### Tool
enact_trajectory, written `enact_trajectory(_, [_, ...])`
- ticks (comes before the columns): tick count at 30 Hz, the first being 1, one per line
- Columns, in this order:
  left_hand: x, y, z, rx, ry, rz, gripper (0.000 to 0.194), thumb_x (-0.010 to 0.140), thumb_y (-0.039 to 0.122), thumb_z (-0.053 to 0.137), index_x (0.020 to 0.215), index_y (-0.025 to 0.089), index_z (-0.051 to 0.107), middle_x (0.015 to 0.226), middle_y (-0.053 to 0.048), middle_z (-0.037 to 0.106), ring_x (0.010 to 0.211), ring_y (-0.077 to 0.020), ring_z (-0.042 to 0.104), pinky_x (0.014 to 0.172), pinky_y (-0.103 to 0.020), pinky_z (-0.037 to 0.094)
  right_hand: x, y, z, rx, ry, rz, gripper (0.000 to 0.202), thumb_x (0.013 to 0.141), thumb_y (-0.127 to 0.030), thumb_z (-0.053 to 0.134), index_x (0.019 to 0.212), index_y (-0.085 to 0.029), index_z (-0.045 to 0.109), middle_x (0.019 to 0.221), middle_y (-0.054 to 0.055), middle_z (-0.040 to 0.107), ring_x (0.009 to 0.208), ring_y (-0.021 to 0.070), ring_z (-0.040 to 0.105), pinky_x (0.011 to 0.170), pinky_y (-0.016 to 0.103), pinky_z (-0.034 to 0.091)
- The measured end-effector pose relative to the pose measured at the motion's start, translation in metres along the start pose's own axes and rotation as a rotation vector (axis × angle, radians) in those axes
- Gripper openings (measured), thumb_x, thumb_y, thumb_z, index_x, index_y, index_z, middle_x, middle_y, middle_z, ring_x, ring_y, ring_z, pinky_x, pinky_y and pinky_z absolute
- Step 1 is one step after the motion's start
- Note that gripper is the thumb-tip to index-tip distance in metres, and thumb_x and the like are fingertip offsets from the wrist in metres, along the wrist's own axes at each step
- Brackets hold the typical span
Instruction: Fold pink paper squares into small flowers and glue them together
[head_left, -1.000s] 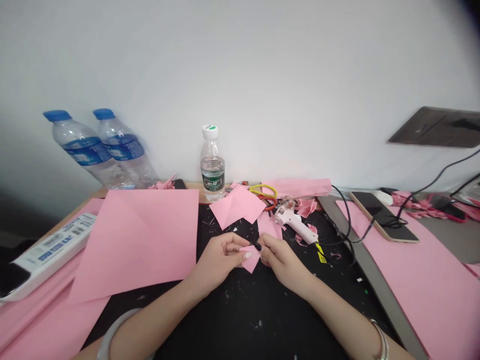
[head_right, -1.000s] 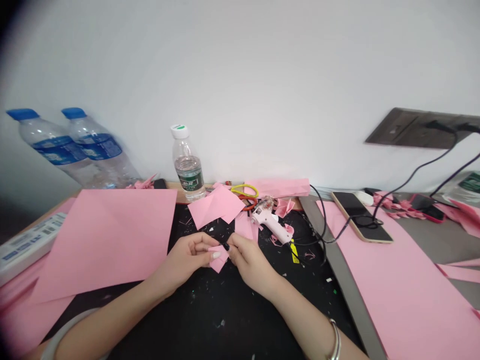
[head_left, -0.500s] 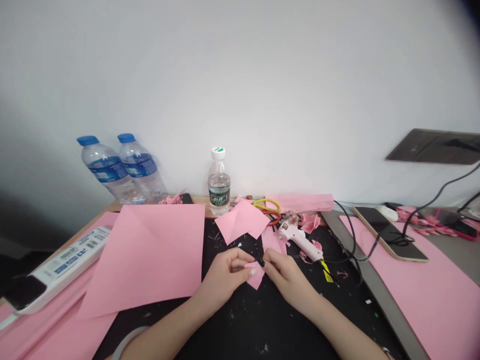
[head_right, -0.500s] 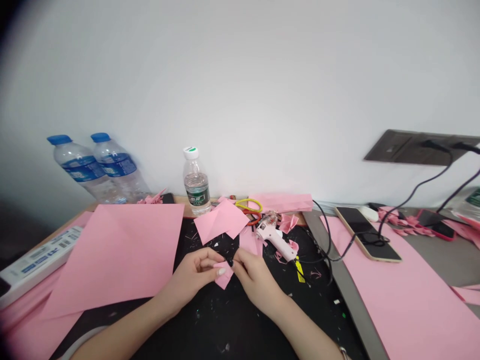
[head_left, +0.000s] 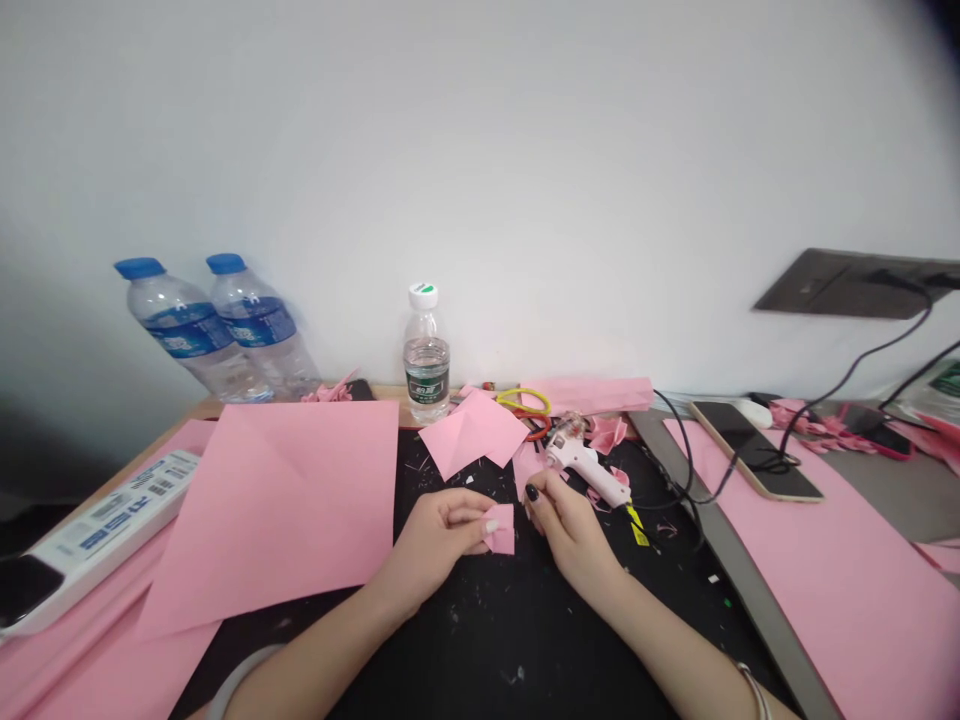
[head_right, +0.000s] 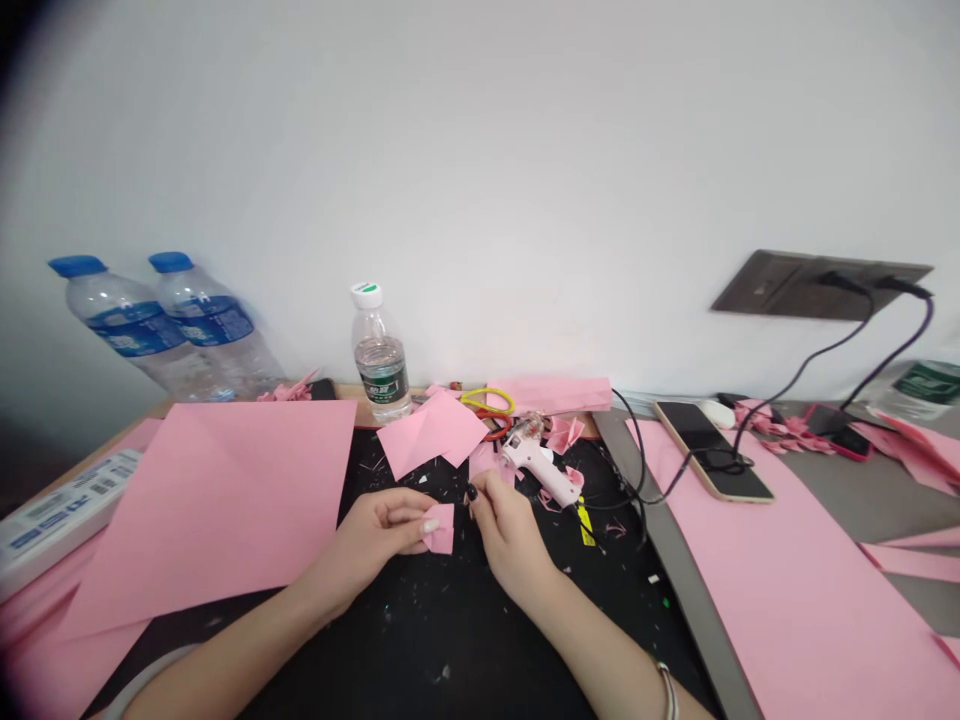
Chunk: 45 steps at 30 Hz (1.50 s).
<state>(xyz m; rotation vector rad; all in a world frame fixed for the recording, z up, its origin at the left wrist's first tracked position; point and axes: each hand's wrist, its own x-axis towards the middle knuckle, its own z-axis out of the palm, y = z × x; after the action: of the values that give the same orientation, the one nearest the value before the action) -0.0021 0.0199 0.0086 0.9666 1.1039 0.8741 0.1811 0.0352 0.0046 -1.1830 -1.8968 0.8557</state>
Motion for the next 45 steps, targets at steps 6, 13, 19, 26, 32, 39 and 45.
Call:
enact_trajectory(6, [-0.003, 0.003, 0.002, -0.067, 0.025, 0.016, 0.028, 0.070, 0.033, 0.072, 0.092, 0.015, 0.069, 0.085, -0.006, 0.074, 0.086, -0.0206, 0.067, 0.078, -0.029, 0.052, -0.003, -0.005, 0.003, 0.074, -0.039, -0.021, 0.003, 0.082, -0.019, 0.055, 0.080, -0.019, 0.053, 0.067, -0.002, 0.047, 0.055, 0.0118, 0.042, 0.050, 0.024, 0.035])
enact_trajectory(13, [-0.005, 0.005, 0.004, -0.048, 0.012, -0.016, 0.034, 0.072, 0.038, 0.070, 0.098, 0.017, 0.068, 0.091, -0.008, 0.074, 0.094, -0.0235, 0.066, 0.079, -0.032, 0.052, -0.002, -0.002, 0.011, 0.127, -0.010, 0.000, 0.010, 0.079, -0.017, 0.058, 0.071, -0.018, 0.053, 0.067, -0.002, 0.046, 0.054, 0.0109, 0.039, 0.050, 0.024, 0.032])
enact_trajectory(19, [-0.005, 0.004, 0.004, -0.028, -0.014, -0.034, 0.024, 0.072, 0.036, 0.070, 0.083, 0.016, 0.066, 0.082, -0.006, 0.075, 0.087, -0.0215, 0.069, 0.076, -0.029, 0.053, -0.001, 0.002, 0.010, 0.165, 0.057, -0.013, 0.022, 0.074, -0.015, 0.061, 0.060, -0.019, 0.045, 0.069, -0.001, 0.044, 0.064, 0.0140, 0.045, 0.056, 0.025, 0.036])
enact_trajectory(26, [-0.004, 0.002, 0.004, -0.038, -0.013, -0.072, 0.022, 0.074, 0.038, 0.067, 0.080, 0.017, 0.060, 0.078, -0.004, 0.074, 0.079, -0.0206, 0.072, 0.068, -0.027, 0.054, -0.005, -0.005, 0.006, -0.090, 0.033, -0.239, 0.025, 0.084, -0.017, 0.054, 0.060, -0.019, 0.047, 0.075, 0.002, 0.046, 0.067, 0.0148, 0.047, 0.059, 0.027, 0.040])
enact_trajectory(32, [-0.002, 0.000, 0.002, -0.090, -0.011, -0.051, 0.022, 0.074, 0.037, 0.067, 0.083, 0.018, 0.063, 0.079, -0.004, 0.074, 0.078, -0.0188, 0.072, 0.069, -0.026, 0.054, -0.005, -0.005, 0.001, -0.139, -0.033, -0.332, 0.017, 0.086, -0.013, 0.049, 0.071, -0.020, 0.055, 0.086, 0.005, 0.050, 0.079, 0.0169, 0.051, 0.068, 0.030, 0.043])
enact_trajectory(39, [-0.004, 0.007, 0.002, -0.078, -0.019, -0.092, 0.026, 0.072, 0.037, 0.071, 0.085, 0.016, 0.064, 0.080, -0.006, 0.074, 0.079, -0.0182, 0.071, 0.070, -0.024, 0.053, -0.003, -0.009, 0.000, -0.046, -0.055, -0.292, 0.014, 0.084, -0.013, 0.055, 0.072, -0.020, 0.056, 0.087, 0.005, 0.054, 0.079, 0.0166, 0.055, 0.067, 0.028, 0.045])
enact_trajectory(45, [-0.002, 0.003, 0.001, -0.045, -0.012, -0.077, 0.027, 0.067, 0.036, 0.075, 0.080, 0.015, 0.063, 0.073, -0.003, 0.072, 0.078, -0.0180, 0.071, 0.067, -0.022, 0.053, -0.002, -0.008, 0.001, 0.027, -0.084, -0.222, 0.012, 0.082, -0.015, 0.058, 0.071, -0.020, 0.056, 0.087, 0.005, 0.053, 0.076, 0.0161, 0.054, 0.056, 0.025, 0.043])
